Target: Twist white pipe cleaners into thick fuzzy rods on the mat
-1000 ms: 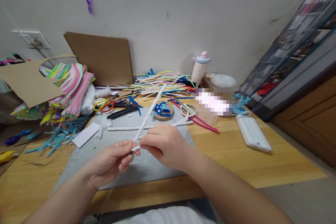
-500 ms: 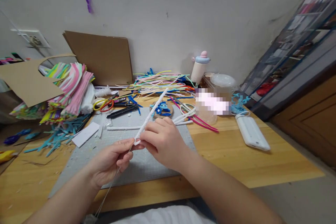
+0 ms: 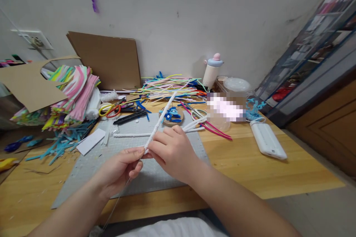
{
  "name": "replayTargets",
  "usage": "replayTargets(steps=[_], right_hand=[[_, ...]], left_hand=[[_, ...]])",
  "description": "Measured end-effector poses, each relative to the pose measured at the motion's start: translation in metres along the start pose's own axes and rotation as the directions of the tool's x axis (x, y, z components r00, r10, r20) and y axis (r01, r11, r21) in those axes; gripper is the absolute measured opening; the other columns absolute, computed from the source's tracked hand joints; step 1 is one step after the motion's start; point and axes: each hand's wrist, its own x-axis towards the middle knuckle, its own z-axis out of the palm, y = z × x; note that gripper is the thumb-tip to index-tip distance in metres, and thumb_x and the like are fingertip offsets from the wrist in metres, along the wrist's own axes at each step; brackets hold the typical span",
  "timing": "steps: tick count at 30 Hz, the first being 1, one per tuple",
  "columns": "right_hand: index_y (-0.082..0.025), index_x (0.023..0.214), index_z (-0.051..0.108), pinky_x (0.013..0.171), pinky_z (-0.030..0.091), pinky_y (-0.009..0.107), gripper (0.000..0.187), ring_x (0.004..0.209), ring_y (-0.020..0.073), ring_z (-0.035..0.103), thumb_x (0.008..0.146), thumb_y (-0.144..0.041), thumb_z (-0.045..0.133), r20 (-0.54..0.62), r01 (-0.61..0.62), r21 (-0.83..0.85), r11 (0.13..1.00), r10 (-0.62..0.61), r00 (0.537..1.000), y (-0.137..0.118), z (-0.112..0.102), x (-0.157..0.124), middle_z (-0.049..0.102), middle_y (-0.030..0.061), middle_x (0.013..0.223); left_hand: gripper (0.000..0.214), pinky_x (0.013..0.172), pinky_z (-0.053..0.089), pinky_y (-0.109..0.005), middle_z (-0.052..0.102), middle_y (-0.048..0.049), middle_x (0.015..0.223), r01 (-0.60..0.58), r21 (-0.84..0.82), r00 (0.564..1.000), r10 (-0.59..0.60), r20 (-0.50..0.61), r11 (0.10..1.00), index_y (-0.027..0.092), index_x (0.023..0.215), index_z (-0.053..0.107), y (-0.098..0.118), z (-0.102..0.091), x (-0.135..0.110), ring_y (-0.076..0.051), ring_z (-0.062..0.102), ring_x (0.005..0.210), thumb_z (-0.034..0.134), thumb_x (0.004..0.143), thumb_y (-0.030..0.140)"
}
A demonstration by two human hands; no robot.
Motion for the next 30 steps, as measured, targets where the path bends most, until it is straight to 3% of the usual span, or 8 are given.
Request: replayTargets(steps=[11,16,22,26,28,30], right_hand=[[-0.020,0.078,0.061,0.068,0.026,0.033,0.017,0.072,0.0158,0.047,0.088,-0.025,0.049,-0.065,-0.007,-0.068,0.998,0.003,0.998,-0.001,0.005,-0.005,0.063,0.0018,0.074],[-0.019,0.080,0.061,0.069,0.027,0.033,0.016,0.075,0.0159,0.049,0.089,-0.022,0.048,-0.070,-0.006,-0.051,0.999,0.002,0.998,-0.002,0.009,-0.006,0.064,0.0034,0.077],[-0.018,0.085,0.060,0.068,0.028,0.033,0.016,0.077,0.0174,0.048,0.091,-0.020,0.045,-0.001,0.029,-0.076,0.997,-0.029,1.000,-0.001,0.003,-0.008,0.062,0.0047,0.081],[-0.017,0.083,0.060,0.067,0.028,0.034,0.018,0.073,0.0172,0.045,0.091,-0.018,0.043,0.081,0.145,-0.154,0.977,-0.133,0.988,-0.007,-0.013,-0.007,0.061,0.0047,0.078],[-0.017,0.083,0.060,0.067,0.028,0.034,0.019,0.074,0.0172,0.045,0.091,-0.017,0.042,0.112,0.211,-0.179,0.961,-0.193,0.975,-0.011,-0.024,-0.003,0.061,0.0049,0.079],[-0.017,0.083,0.060,0.068,0.028,0.034,0.021,0.075,0.0172,0.045,0.091,-0.017,0.040,0.125,0.259,-0.191,0.947,-0.238,0.963,-0.014,-0.035,0.003,0.061,0.0049,0.079]], left_hand=[[0.019,0.035,0.036,-0.013,0.068,-0.0131,0.088,-0.083,0.152,0.994,0.092,-0.056,0.985,0.008,0.075,0.068,-0.001,0.008,-0.001,-0.004,0.053,0.044,0.068,0.071,0.026],[0.025,0.034,0.035,-0.014,0.066,-0.0069,0.068,-0.134,0.264,0.976,0.174,-0.133,0.955,0.009,0.068,0.063,-0.004,0.011,0.000,-0.007,0.053,0.042,0.072,0.065,0.032],[0.021,0.032,0.033,-0.017,0.060,-0.0008,0.054,-0.139,0.468,0.941,0.264,-0.212,0.873,0.012,0.063,0.057,0.000,0.015,-0.002,-0.008,0.049,0.035,0.064,0.070,0.031],[0.021,0.034,0.031,-0.018,0.057,0.0007,0.051,-0.094,0.675,0.934,0.300,-0.195,0.732,0.015,0.062,0.057,0.006,0.018,-0.014,-0.010,0.050,0.036,0.058,0.074,0.031],[0.022,0.038,0.031,-0.019,0.055,0.0013,0.048,-0.133,0.792,0.919,0.372,-0.126,0.596,0.016,0.061,0.058,0.007,0.018,-0.021,-0.010,0.050,0.038,0.056,0.076,0.031],[0.021,0.044,0.032,-0.020,0.056,0.0009,0.049,-0.216,0.875,0.878,0.478,-0.019,0.432,0.018,0.061,0.060,0.006,0.017,-0.027,-0.011,0.050,0.042,0.055,0.077,0.029]])
